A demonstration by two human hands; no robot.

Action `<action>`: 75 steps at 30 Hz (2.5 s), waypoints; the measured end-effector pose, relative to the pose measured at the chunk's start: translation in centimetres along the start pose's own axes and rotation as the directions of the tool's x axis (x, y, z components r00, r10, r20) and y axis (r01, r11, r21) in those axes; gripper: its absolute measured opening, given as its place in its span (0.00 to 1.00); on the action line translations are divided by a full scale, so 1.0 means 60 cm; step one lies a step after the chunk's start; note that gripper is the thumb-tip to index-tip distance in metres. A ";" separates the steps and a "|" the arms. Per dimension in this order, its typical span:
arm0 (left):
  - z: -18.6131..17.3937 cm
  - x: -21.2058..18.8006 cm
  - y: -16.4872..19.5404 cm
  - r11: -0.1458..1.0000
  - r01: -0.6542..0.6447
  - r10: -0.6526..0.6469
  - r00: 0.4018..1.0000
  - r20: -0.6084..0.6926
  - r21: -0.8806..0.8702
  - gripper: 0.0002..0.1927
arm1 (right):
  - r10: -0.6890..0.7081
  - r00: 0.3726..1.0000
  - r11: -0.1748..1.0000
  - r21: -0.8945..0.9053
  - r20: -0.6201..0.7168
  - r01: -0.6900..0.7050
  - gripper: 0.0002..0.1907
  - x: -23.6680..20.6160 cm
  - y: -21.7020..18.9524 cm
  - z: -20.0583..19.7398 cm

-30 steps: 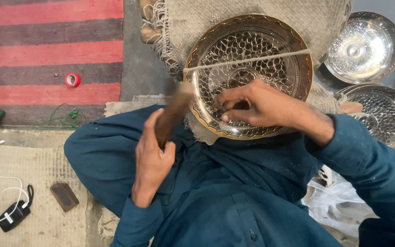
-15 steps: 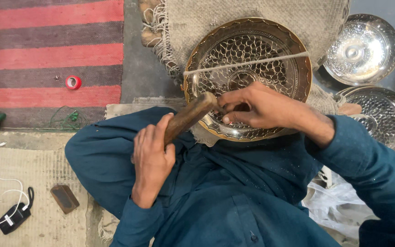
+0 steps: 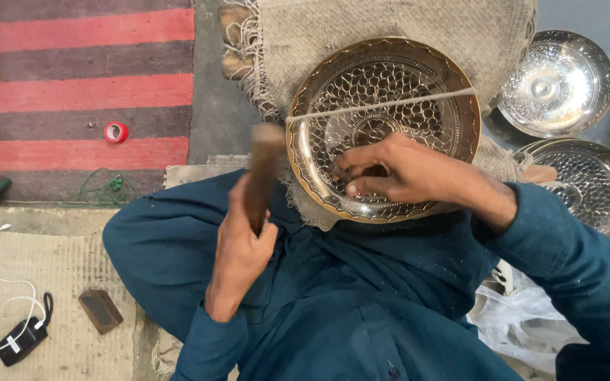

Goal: The person sits cross-legged on the floor with a decorative brass tray resting on a cloth pad on their lap. They hold a wooden mallet in one hand and a small punch in the other, repeatedly striking the punch against the tray's surface to emboss and refine an ornate pattern, repositioning the punch across the design.

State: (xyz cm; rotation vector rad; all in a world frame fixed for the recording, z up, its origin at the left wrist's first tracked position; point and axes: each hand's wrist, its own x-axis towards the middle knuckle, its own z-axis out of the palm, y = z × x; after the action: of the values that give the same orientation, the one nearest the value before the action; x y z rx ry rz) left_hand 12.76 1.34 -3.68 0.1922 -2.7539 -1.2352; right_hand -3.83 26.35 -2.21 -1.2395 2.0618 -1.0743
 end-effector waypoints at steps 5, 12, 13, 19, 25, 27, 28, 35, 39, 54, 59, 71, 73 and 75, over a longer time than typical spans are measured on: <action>0.001 0.002 -0.001 0.968 0.149 -0.147 0.989 0.027 -0.203 0.38 | -0.038 0.999 0.999 0.006 -0.005 0.038 0.19 -0.001 -0.005 -0.005; -0.003 -0.001 -0.002 1.000 0.015 -0.015 1.000 -0.017 0.016 0.38 | 0.059 0.998 0.998 -0.007 0.020 -0.059 0.18 -0.003 -0.011 -0.006; -0.004 -0.001 -0.002 0.981 -0.057 0.060 0.998 -0.012 0.184 0.39 | 0.064 0.998 0.998 -0.004 0.022 -0.064 0.19 -0.002 -0.011 -0.006; -0.004 0.000 0.002 0.979 -0.023 0.018 1.000 0.024 0.200 0.39 | 0.078 0.997 0.997 0.001 0.025 -0.078 0.16 -0.004 -0.014 -0.006; 0.004 -0.007 0.010 0.972 0.084 -0.075 0.996 0.047 -0.220 0.36 | 0.095 0.992 0.995 0.047 -0.082 -0.092 0.16 -0.010 -0.016 0.004; 0.013 -0.007 0.010 0.962 0.140 -0.135 0.990 0.038 -0.234 0.37 | 0.069 0.993 0.997 0.044 -0.092 -0.065 0.16 -0.012 -0.015 0.006; 0.017 -0.010 0.010 0.950 0.206 -0.202 0.978 0.044 -0.233 0.38 | 0.074 0.993 0.997 0.036 -0.094 -0.071 0.15 -0.013 -0.014 0.007; 0.012 -0.022 -0.007 0.927 -0.075 0.084 0.996 -0.008 0.368 0.42 | 0.092 0.995 0.996 0.017 -0.028 -0.092 0.17 -0.006 -0.007 0.011; 0.012 -0.022 -0.002 0.975 0.221 -0.221 0.974 -0.042 -0.006 0.37 | -0.039 0.997 0.999 0.016 -0.071 0.040 0.18 -0.003 -0.015 0.005; 0.059 -0.067 0.007 0.939 0.283 -0.281 0.959 0.035 -0.197 0.37 | 0.096 0.993 0.995 0.017 0.065 -0.097 0.21 -0.009 0.002 -0.012; 0.045 -0.058 0.002 0.974 -0.149 0.177 0.970 -0.164 0.169 0.41 | 0.147 0.987 0.989 -0.026 0.061 -0.145 0.24 -0.004 -0.001 -0.012; 0.035 -0.036 0.015 0.979 0.082 -0.085 0.996 -0.011 -0.189 0.37 | 0.113 0.993 0.992 -0.055 0.030 -0.111 0.20 -0.008 -0.008 -0.012; 0.033 -0.036 0.016 0.985 0.088 -0.092 0.995 0.022 0.152 0.40 | 0.087 0.996 0.995 -0.043 0.022 -0.086 0.20 -0.008 -0.007 -0.010; 0.034 -0.034 0.016 0.985 0.066 -0.067 0.998 -0.001 0.161 0.40 | 0.086 0.996 0.996 -0.025 0.022 -0.086 0.21 -0.007 -0.006 -0.010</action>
State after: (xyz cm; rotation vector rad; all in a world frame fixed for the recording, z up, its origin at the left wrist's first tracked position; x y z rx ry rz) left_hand 14.38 3.79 -4.40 0.2984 -2.8739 -1.0277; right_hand -3.89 26.84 -1.59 -1.1582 2.0967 -0.9943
